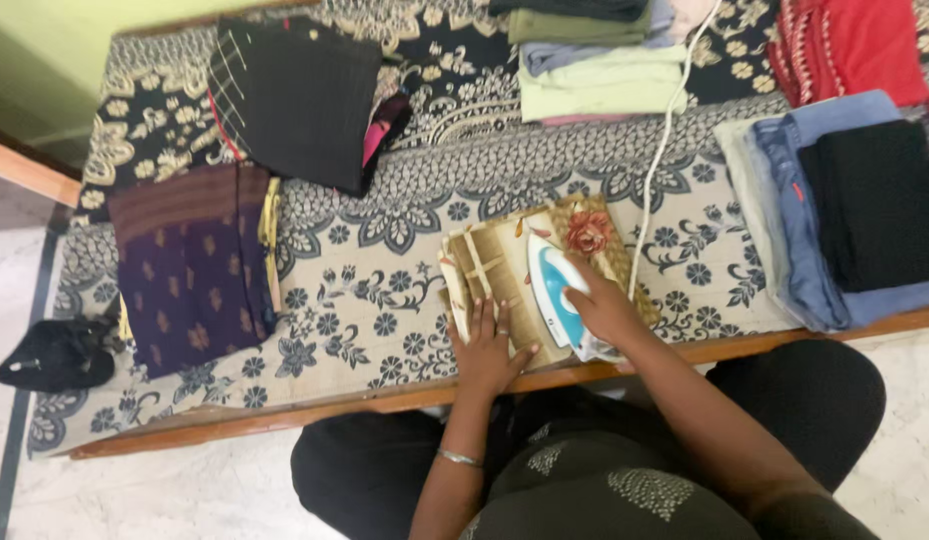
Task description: The person irons a folded piece of patterned fabric on a low wooden table using a handheld electric iron. They repeatedly smooth the fabric, adjust its position, and fold it into a smaller bundle while sitting on the floor.
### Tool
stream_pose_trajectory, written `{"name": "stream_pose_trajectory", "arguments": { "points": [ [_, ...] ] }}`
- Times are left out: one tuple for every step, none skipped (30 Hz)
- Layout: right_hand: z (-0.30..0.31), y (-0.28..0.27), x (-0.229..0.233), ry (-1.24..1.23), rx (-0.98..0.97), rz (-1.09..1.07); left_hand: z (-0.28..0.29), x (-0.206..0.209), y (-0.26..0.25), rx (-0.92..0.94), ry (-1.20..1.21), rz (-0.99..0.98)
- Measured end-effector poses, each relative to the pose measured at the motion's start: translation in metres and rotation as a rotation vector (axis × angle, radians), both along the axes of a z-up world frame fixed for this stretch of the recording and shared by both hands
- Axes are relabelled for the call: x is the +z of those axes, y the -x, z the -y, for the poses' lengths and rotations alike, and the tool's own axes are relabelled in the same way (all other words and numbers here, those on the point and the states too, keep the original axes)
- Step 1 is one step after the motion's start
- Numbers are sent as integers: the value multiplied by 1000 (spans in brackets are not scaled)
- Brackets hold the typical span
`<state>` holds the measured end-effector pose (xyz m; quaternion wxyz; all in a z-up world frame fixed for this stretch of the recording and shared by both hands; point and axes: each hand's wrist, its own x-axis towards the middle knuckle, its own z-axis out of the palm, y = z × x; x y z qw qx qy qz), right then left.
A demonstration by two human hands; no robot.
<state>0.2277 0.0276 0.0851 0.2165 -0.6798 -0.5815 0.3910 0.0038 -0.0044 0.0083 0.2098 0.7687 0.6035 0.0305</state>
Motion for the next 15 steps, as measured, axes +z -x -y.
{"name": "stream_pose_trajectory", "arguments": {
  "points": [
    [-14, 1, -11, -157, 62, -7, -2, -1, -1, 1, -17, -1],
    [-27, -1, -22, -315, 124, -14, -1, -1, -1, 2, -34, -3],
    [-38, -3, -32, -339, 130, -2, 1, -3, -1, 4, -49, -2],
    [-50, -3, -41, -364, 135, 11, 2, -4, -1, -1, -58, -6],
    [-62, -5, -47, -388, 145, 23, 2, -3, 0, 0, -65, -8],
    [-68, -6, -50, -344, 131, 33, 2, -2, 0, 0, -73, -10],
    [-73, -6, -51, -304, 118, 43, 1, -1, 0, 7, -57, -11],
    [-78, -7, -49, -263, 105, 53, 0, 1, -1, 13, -41, -12],
    [-76, -11, -47, -207, 107, 72, 2, 4, -1, 23, -13, -11],
    [-74, -15, -44, -151, 108, 93, 0, 6, -2, 22, -21, -9],
    [-66, -18, -43, -83, 114, 113, 2, 7, -2, 24, -18, -6],
    [-59, -23, -40, -209, 136, 140, 3, 8, -1, 26, -14, -4],
    [-51, -33, -35, -332, 160, 168, 5, 9, -2, 25, -9, -16],
    [-46, -39, -28, -456, 185, 193, 4, 9, -2, 24, -4, -29],
    [-40, -43, -20, -276, 140, 197, 5, 9, -3, 20, 3, -41]
  ]
}}
